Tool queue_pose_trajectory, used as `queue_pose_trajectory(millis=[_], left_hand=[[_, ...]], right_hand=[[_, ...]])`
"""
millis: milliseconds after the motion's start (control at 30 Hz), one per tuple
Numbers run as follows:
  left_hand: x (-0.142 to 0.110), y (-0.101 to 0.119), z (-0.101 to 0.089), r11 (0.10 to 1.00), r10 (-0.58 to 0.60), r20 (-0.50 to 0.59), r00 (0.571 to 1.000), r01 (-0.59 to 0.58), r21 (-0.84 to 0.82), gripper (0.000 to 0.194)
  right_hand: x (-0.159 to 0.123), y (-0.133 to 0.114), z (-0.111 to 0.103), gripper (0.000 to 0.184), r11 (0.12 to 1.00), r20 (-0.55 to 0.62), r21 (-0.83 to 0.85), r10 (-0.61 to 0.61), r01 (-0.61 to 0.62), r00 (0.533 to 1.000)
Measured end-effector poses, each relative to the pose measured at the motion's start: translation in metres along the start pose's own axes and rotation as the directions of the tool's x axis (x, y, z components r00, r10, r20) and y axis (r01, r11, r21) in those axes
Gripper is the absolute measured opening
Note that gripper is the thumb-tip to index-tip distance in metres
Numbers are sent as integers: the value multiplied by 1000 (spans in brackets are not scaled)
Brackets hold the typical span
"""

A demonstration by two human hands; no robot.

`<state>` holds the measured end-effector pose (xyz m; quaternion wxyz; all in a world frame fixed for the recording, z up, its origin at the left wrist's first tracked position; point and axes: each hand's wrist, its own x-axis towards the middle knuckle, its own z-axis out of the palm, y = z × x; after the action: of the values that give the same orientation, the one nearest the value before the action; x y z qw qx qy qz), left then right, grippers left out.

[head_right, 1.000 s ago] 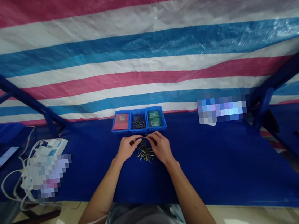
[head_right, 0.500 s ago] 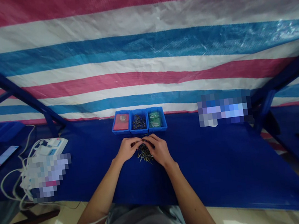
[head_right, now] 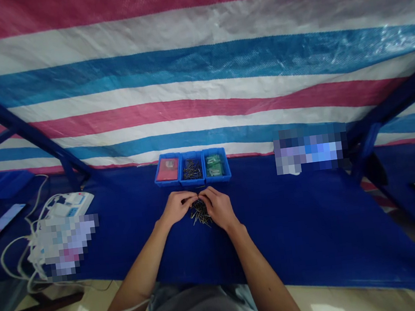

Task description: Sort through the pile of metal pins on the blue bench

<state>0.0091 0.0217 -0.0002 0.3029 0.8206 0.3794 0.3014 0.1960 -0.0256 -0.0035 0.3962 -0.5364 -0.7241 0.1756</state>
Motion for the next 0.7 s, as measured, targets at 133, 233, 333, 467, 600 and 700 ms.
queue_pose_trajectory(millis=[133, 233, 333, 467, 600, 700], left_hand=[[0, 0, 0, 1000, 4, -4, 1000, -4, 10, 26], [0, 1, -1, 1000, 7, -2, 1000, -7, 20, 27], [0, 1, -1, 1000, 6, -1, 1000, -6, 15, 28], [0, 0, -1, 1000, -13, -5, 1000, 13, 7, 29], [0, 0, -2, 1000, -15, 9, 1000, 15, 7, 30], [1, 0, -1, 1000, -18, 17, 1000, 18, 0, 29]], right_hand=[[0, -1, 0, 27, 1000, 5, -20, 2, -1, 1000], [0, -1, 0, 27, 1000, 13, -26, 12, -11, 1000], [-1, 1, 1, 25, 1000, 2, -12, 26, -26, 1000], [-1, 5, 3, 25, 999, -20, 52, 0, 1, 1000], [-2, 9, 7, 25, 996, -40, 88, -30, 34, 999], [-2, 10, 8, 25, 995, -61, 90, -36, 42, 997]])
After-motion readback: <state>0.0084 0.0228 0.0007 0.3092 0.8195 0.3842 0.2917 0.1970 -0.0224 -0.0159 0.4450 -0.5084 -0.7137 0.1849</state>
